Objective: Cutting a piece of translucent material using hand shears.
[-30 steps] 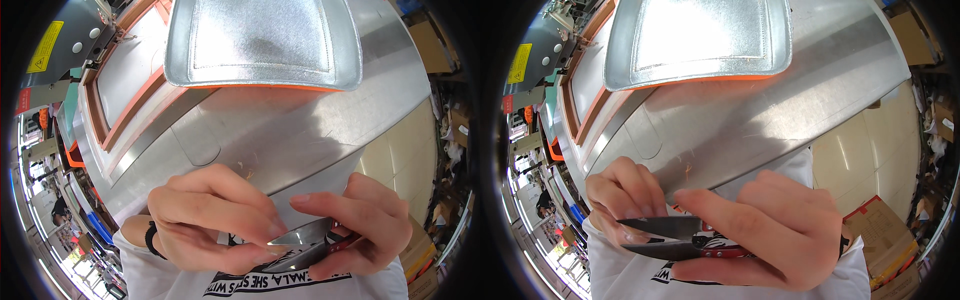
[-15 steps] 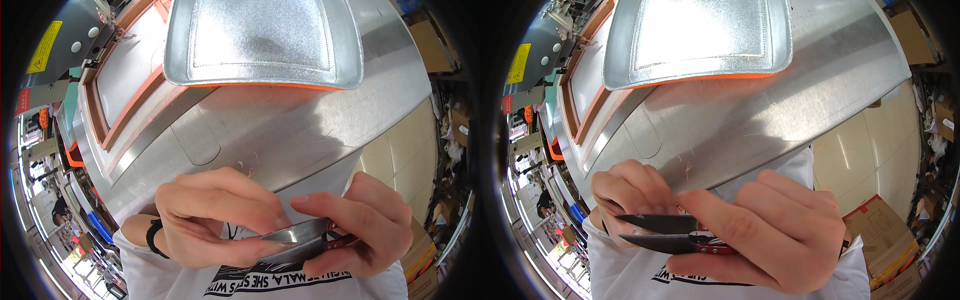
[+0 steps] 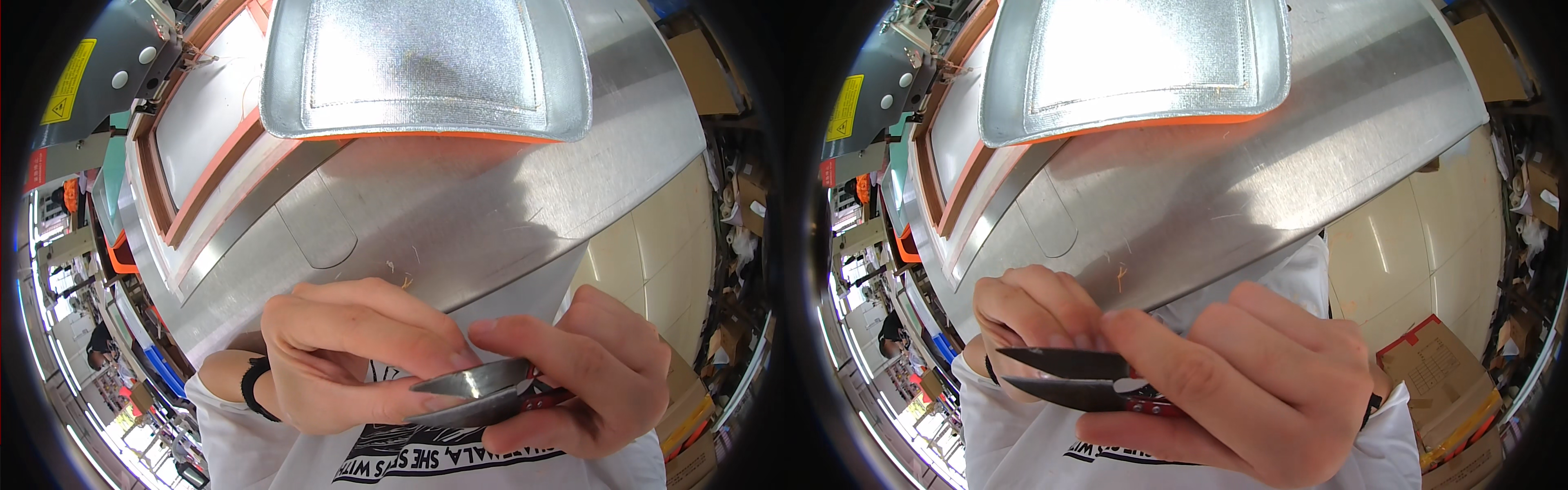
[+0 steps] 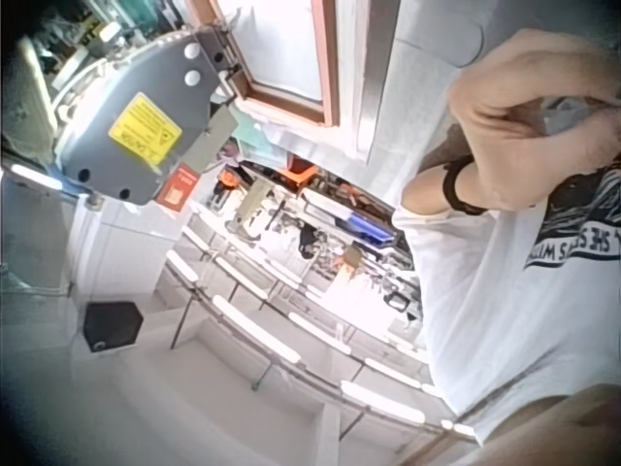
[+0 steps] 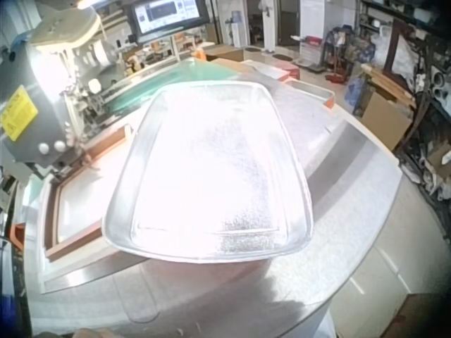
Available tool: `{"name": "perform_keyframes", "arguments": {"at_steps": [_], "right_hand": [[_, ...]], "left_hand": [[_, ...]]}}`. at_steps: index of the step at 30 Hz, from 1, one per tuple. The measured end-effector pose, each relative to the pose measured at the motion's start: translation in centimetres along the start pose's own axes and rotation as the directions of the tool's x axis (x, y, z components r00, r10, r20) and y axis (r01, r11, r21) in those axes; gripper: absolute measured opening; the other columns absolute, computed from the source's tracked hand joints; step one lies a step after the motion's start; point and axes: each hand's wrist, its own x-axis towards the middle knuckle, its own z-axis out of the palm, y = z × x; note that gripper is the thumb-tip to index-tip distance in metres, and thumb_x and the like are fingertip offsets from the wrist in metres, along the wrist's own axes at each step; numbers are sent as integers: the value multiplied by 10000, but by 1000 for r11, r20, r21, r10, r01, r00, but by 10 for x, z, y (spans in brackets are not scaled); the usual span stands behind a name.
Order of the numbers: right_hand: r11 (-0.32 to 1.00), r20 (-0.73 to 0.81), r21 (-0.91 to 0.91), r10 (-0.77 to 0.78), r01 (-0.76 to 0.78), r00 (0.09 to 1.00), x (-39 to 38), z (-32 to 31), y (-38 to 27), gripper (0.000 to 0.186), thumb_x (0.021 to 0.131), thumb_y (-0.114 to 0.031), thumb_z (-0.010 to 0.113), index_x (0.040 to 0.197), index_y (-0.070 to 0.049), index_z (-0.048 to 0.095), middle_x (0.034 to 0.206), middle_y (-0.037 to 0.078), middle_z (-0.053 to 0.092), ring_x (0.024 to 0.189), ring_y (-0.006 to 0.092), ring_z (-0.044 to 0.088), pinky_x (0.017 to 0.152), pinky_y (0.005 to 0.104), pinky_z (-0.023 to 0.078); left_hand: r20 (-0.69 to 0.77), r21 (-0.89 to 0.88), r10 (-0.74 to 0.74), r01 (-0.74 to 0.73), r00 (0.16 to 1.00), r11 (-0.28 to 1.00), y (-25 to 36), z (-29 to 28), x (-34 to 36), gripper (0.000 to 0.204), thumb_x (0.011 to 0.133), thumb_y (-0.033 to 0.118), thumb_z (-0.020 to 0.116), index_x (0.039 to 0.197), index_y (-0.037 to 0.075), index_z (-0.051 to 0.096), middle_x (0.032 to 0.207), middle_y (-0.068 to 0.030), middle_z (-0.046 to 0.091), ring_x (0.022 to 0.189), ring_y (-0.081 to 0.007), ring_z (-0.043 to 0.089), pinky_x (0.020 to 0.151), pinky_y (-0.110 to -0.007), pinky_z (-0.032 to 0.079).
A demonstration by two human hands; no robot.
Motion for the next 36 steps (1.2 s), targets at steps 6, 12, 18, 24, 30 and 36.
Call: {"name": "perform_keyframes", "arguments": {"at_steps": [6, 12, 18, 24, 30, 36], "right_hand": [[999, -41, 46, -8, 10, 999, -1, 2, 3, 480, 645, -425, 682, 818, 21, 644, 477, -12, 383, 393, 61, 347, 349, 200, 221], [966, -29, 226, 133, -123, 991, -3, -1, 10, 468, 676, -422, 661, 821, 23, 646, 488, -6, 384, 392, 55, 350, 355, 198, 221], [985, -15, 159, 72, -69, 997, -4, 2, 10, 487, 655, -419, 675, 830, 35, 640, 492, -3, 400, 395, 59, 352, 358, 198, 230], [988, -23, 150, 38, -34, 999, -1, 3, 8, 489, 674, -411, 663, 831, 51, 633, 493, 6, 423, 397, 68, 359, 359, 200, 231], [991, -46, 135, 27, -20, 999, -2, 4, 10, 477, 676, -405, 663, 829, 46, 635, 489, 2, 414, 396, 70, 356, 357, 205, 227], [989, -33, 144, 48, -43, 998, -2, 3, 9, 489, 664, -413, 665, 839, 43, 634, 490, 6, 408, 391, 70, 350, 360, 205, 225]], "left_hand": [[-29, 5, -2, 2, 1000, 1000, 0, 3, -2, 219, 648, -65, 683, 859, -40, 629, 881, -172, 599, 754, -197, 608, 651, -262, 491], [-87, -38, 10, -14, 996, 999, 2, 7, 1, 234, 628, -93, 679, 849, -33, 631, 864, -161, 596, 736, -185, 605, 631, -248, 482], [-90, 59, -23, 29, 996, 998, 6, 4, -3, 251, 605, -101, 677, 843, -33, 630, 866, -159, 596, 731, -180, 602, 622, -249, 481], [-66, 85, 0, 5, 998, 996, 4, 2, -3, 265, 593, -92, 683, 847, -42, 629, 872, -170, 596, 732, -188, 601, 625, -253, 478], [-44, 124, 15, -9, 999, 992, 4, 1, -2, 266, 588, -84, 687, 845, -43, 631, 872, -179, 594, 721, -191, 600, 622, -250, 471], [-83, 150, 17, -4, 996, 989, 6, 3, -1, 272, 567, -95, 692, 826, -35, 635, 834, -172, 595, 688, -174, 595, 605, -231, 458]]}}
